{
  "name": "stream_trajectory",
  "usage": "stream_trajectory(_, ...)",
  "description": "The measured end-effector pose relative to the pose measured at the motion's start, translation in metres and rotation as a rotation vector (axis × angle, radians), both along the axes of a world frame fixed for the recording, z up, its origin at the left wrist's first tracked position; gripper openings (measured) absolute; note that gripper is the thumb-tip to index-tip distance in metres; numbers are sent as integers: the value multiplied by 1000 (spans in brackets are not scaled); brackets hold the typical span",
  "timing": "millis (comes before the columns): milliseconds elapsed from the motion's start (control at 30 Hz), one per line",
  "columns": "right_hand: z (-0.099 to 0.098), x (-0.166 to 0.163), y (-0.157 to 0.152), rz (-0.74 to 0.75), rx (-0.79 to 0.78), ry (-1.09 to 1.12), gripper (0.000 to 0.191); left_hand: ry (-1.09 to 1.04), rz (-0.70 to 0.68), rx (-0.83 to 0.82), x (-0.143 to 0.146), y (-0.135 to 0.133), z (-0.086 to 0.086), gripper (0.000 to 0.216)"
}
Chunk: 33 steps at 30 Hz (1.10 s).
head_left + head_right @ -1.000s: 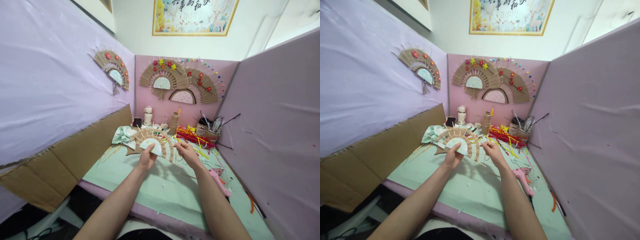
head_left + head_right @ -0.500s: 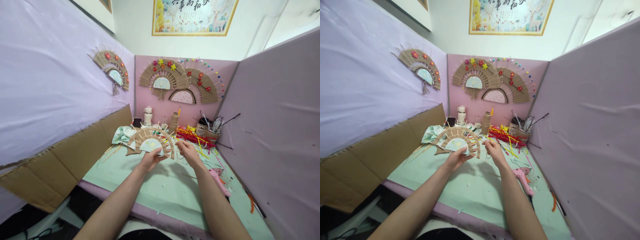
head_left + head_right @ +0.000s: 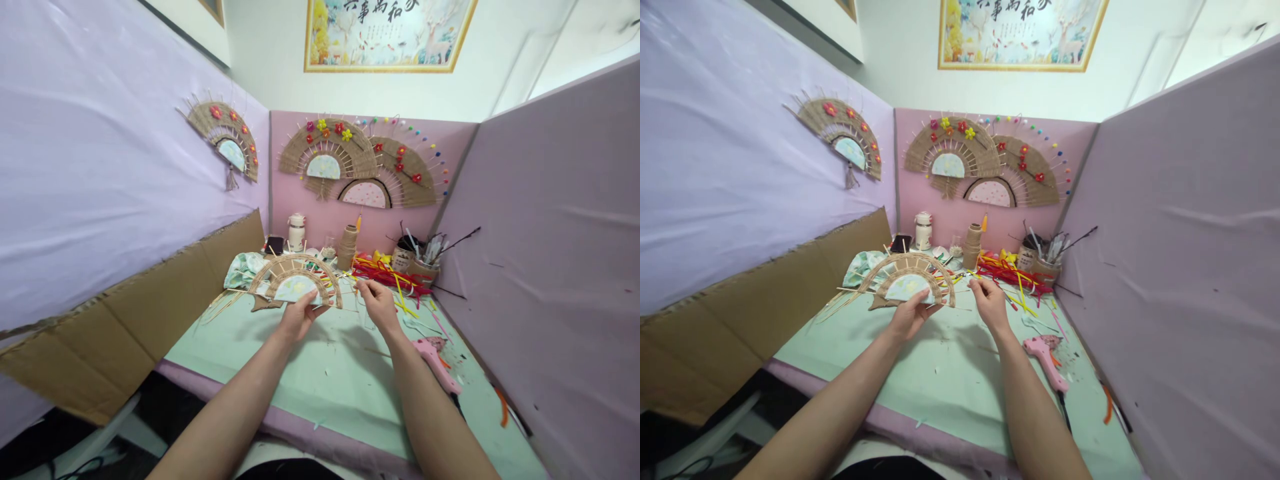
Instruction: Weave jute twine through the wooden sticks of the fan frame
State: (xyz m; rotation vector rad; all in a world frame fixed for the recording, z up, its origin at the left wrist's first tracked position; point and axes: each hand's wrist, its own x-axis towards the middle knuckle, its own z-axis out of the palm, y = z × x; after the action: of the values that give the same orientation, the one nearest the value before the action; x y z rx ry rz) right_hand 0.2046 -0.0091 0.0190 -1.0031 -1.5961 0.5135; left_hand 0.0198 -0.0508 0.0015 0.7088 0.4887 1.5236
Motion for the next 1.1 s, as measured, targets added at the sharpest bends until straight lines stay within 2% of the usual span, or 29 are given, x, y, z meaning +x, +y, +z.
stream_trajectory(167, -2, 1, 2, 45, -5, 54, 37, -131, 63, -48, -5, 4, 1, 28)
stream_trajectory(267, -4, 0, 4, 64, -33, 70, 40, -165, 52, -66, -7, 5, 2, 28)
stream_trajectory(433, -4, -3, 1, 187, -176, -6, 47, -184, 45, -67, -7, 5, 3, 26)
stream_trajectory(533, -4, -5, 0, 238, -202, -60, 48, -183, 78, -75, -7, 6, 2, 27)
stream_trajectory(767, -4, -4, -1, 192, -100, -112, 40, -198, 91, -79, -6, 6, 2, 22)
stream_trajectory(967, -3, -7, -5, 134, 65, -148, 30, -198, 166, -104, -5, 6, 3, 19)
stream_trajectory(1100, -2, -9, -8, 132, 106, -163, 28, -196, 191, -108, -5, 6, 3, 21)
